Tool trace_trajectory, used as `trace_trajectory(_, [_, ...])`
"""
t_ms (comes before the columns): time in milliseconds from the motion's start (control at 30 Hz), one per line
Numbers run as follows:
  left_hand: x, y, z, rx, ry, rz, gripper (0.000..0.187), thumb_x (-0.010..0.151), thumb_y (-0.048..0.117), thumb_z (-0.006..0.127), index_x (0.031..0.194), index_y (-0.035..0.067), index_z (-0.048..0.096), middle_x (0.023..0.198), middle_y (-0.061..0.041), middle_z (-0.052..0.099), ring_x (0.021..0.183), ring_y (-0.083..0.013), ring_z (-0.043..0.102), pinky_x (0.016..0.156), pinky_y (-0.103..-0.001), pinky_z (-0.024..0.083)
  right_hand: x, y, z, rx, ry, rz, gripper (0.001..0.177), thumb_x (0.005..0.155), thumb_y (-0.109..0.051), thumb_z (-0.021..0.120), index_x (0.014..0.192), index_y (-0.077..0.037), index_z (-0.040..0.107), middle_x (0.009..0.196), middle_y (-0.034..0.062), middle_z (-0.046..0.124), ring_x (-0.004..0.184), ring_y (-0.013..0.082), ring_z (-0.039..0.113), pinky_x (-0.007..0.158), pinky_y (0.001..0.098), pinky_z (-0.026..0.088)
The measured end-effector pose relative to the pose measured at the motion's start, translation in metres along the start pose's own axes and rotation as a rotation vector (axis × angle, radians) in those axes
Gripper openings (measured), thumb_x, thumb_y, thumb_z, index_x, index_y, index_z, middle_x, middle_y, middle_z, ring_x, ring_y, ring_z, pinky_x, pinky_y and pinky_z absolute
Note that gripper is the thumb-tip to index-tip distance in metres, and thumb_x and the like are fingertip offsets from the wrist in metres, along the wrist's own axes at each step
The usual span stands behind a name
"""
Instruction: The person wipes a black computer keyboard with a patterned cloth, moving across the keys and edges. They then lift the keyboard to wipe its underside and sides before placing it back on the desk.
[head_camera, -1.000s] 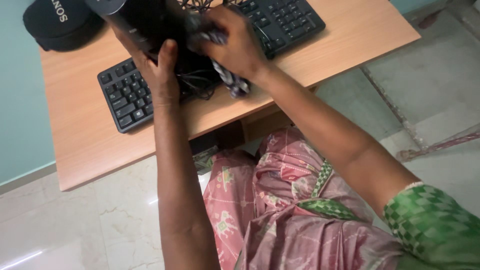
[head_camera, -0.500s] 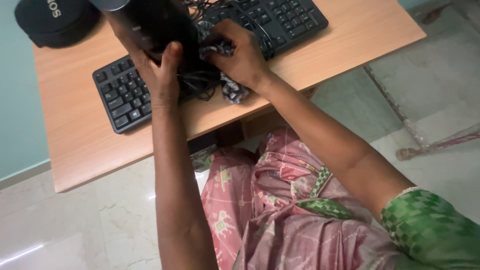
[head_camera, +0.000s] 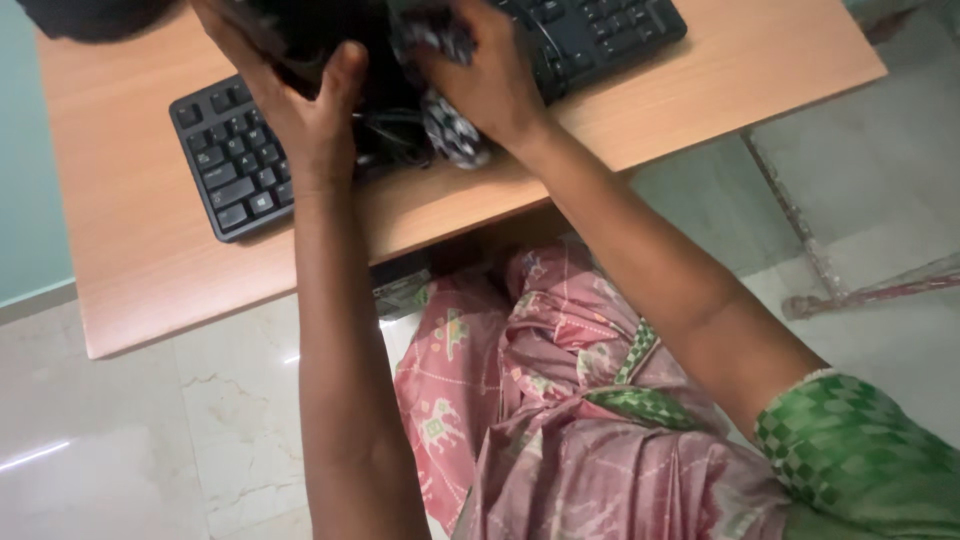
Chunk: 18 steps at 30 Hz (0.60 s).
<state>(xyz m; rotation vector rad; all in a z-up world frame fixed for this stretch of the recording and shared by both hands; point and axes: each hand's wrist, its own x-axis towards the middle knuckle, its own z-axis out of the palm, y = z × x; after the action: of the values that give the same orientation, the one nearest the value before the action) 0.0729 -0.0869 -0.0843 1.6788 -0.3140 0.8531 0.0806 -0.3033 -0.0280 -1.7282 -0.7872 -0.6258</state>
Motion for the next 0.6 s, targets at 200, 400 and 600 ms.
trace_trajectory(200, [0.002, 0.007, 0.005, -0.097, -0.072, 0.076, 0.132, 0.086, 0.060, 0.093, 0.167, 0.016, -0.002, 0.171, -0.010, 0.011, 0.158, -0.0250, 0.021, 0.132, -0.041, 0.025, 0.010, -0.033, -0.020, 0.174, -0.072, -0.102, 0.032, 0.101, -0.006, 0.082, 0.129, -0.005, 0.066, 0.125, 0.0065, 0.074, 0.114, 0.0147, 0.073, 0.101, 0.0297, 0.058])
trace_trajectory(400, [0.001, 0.011, -0.001, 0.010, -0.049, 0.088, 0.127, 0.090, 0.063, 0.091, 0.166, 0.018, -0.001, 0.173, -0.008, 0.008, 0.162, -0.0238, 0.016, 0.135, -0.040, 0.023, 0.048, -0.002, -0.001, 0.352, -0.003, -0.101, 0.023, 0.105, -0.006, 0.080, 0.126, -0.005, 0.069, 0.120, 0.0067, 0.076, 0.110, 0.0156, 0.074, 0.097, 0.0304, 0.059])
trace_trajectory(600, [0.000, 0.020, 0.005, -0.048, -0.070, 0.046, 0.133, 0.087, 0.064, 0.090, 0.169, 0.017, -0.003, 0.172, -0.011, 0.011, 0.161, -0.0261, 0.021, 0.133, -0.041, 0.027, -0.002, -0.009, -0.009, 0.067, -0.025, 0.102, 0.030, 0.092, -0.008, 0.082, 0.119, -0.003, 0.069, 0.112, 0.0083, 0.074, 0.105, 0.0167, 0.073, 0.094, 0.0297, 0.057])
